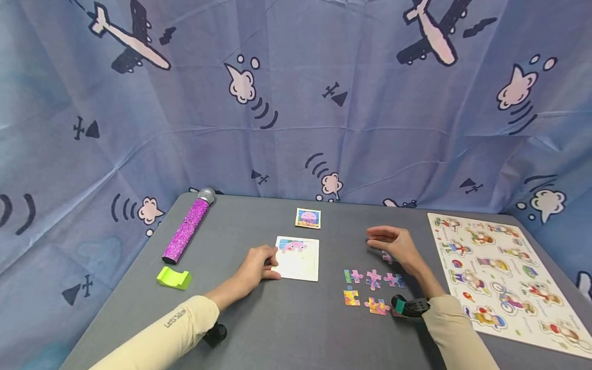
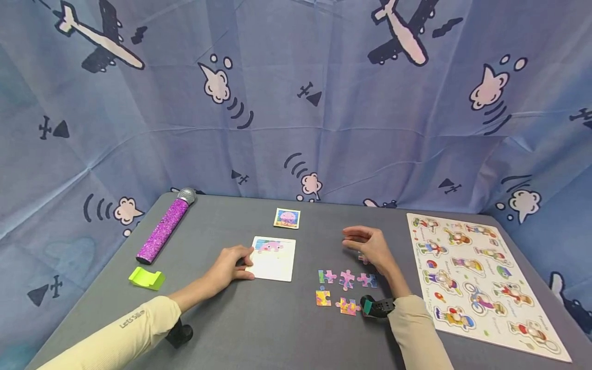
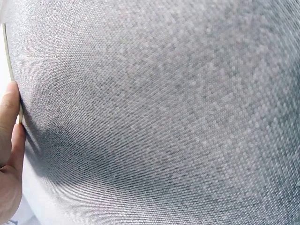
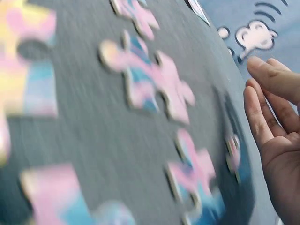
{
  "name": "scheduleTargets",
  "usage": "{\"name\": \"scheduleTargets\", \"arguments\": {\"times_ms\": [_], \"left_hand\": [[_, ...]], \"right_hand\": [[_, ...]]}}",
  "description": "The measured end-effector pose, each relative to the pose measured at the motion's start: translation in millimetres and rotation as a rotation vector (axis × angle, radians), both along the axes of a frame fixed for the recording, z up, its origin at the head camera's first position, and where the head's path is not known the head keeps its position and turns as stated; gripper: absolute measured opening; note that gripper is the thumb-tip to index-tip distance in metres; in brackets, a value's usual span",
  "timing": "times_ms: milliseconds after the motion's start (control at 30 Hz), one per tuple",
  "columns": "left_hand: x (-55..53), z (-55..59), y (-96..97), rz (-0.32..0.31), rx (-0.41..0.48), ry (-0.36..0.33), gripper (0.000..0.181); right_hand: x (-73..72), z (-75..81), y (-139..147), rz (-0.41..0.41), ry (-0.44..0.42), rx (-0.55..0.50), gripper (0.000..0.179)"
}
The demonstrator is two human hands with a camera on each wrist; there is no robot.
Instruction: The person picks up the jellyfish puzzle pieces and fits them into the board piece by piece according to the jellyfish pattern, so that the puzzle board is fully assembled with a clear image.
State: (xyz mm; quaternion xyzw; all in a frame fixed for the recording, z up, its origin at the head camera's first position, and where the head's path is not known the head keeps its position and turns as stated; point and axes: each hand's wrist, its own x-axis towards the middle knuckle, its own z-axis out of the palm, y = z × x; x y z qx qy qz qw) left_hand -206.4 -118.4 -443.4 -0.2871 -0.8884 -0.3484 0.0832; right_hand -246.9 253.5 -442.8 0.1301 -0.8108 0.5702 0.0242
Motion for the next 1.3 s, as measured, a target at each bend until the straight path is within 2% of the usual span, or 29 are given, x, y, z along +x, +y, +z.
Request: {"name": "scheduleTargets", "arguments": {"times_ms": [200,400,533,767,900,1167,1300], "left_hand": [[1.0,0.8,-0.2,-0.004,0.002,-0.005,0.030],[1.2,2.0,-1.0,-0.005,0.018,-0.011,0.028],[1.0,2.8,-1.1,-0.006,0.015,-0.017,0.028],[-0.6,1.6,-1.3,-0.017,0.013,-0.023,0.028],[-0.1,1.4,-1.4,-0.014,0.007,-0.026,0.029],[1.1,2.4,-0.7,-0.013,0.006,-0.017,0.029],[0.1,1.4,-1.0,-0.021,0.012,-0.023,0.029]], "right_hand": [[7.3,2.7,29.5,-0.014,0.025,0.056,0.037],[13.5,7.0,53.7,0.031,-0.049,0.178,0.041],[14.7,6.9,61.4,0.066,-0.127,0.194,0.044],[12.6,5.2,62.3,0.072,-0.104,0.265,0.033],[12.6,5.1,62.5,0.073,-0.086,0.265,0.031],[15.8,8.0,63.0,0.078,-0.119,0.165,0.035],[15.3,10.7,59.1,0.074,-0.118,0.153,0.035]]}}
